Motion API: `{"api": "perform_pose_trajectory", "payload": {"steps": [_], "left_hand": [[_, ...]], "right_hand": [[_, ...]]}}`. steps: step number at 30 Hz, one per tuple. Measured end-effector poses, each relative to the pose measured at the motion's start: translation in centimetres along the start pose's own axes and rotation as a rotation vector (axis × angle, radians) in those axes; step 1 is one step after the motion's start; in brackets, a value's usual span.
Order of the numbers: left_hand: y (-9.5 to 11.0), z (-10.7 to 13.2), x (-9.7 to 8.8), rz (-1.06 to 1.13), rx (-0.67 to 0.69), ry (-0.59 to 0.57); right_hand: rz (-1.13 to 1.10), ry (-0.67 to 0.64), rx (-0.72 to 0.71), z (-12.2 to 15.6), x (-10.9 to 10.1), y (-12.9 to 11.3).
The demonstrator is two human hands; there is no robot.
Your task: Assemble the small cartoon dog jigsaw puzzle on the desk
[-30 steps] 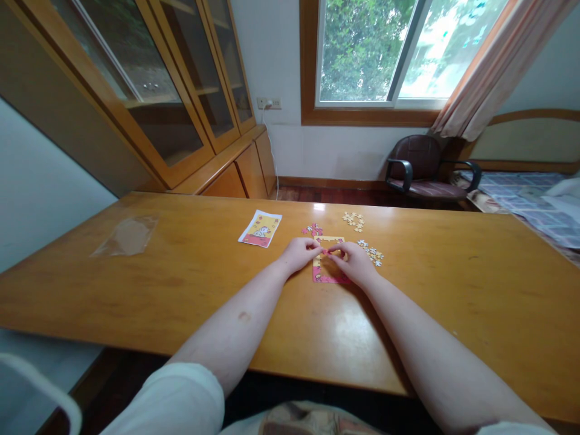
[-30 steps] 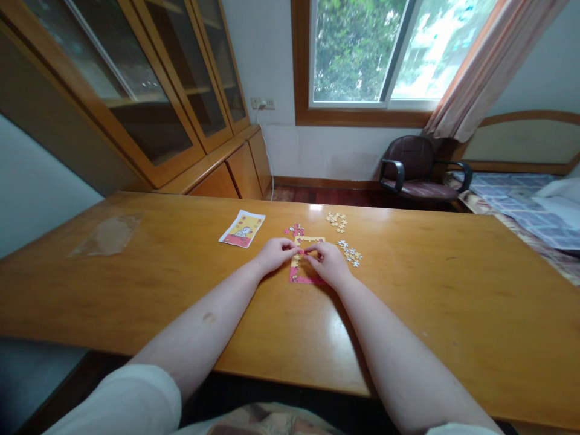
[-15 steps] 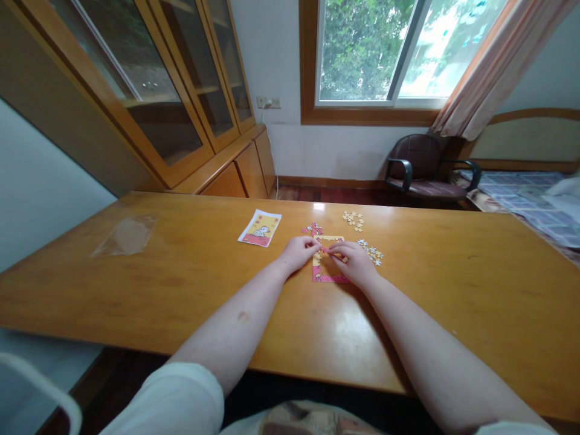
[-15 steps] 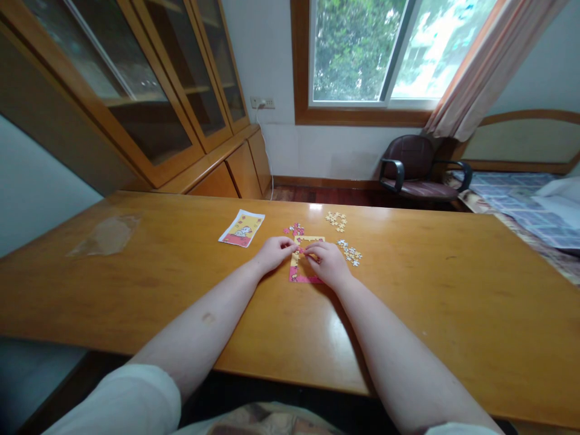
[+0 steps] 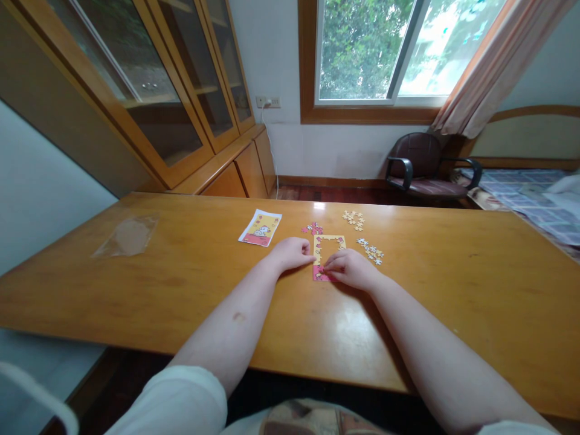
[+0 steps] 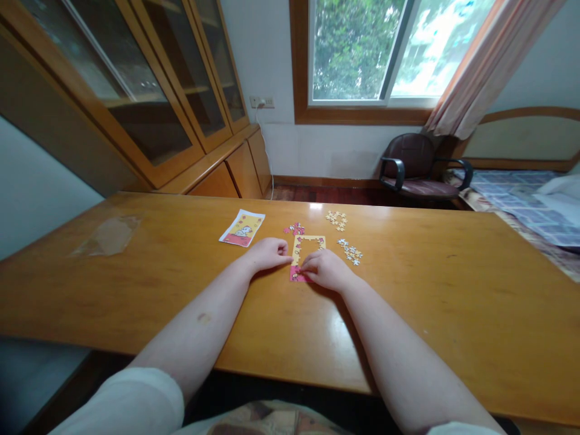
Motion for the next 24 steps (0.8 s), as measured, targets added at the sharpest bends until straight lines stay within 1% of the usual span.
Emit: {"api": "perform_pose_trajectory", "payload": {"steps": [7,15,24], "left_hand": [[0.75,0.32,0.3,-0.013,0.001,-0.043],[0.59,0.05,0.8,-0.055,0.013,-0.071],[0.61,-0.1,0.96,-0.06,0.005,-0.071]], "right_hand": [[-0.019,-0.018,0.003,-0.02,-0.11,-0.22],[0.003,-0.029,-0.01,0.06,-0.01,-0.18],[0.022,-0.029,-0.015,0.12,0.1,0.01]]}}
Point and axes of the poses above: each hand's wrist, its own z-axis away from the middle knuckle, its own x-axis out of the palm, y = z × x, the point moved 2 cm from there along -z, towards the middle knuckle, and after that the axes turned 9 degrees about z, right-handed, at the moved point
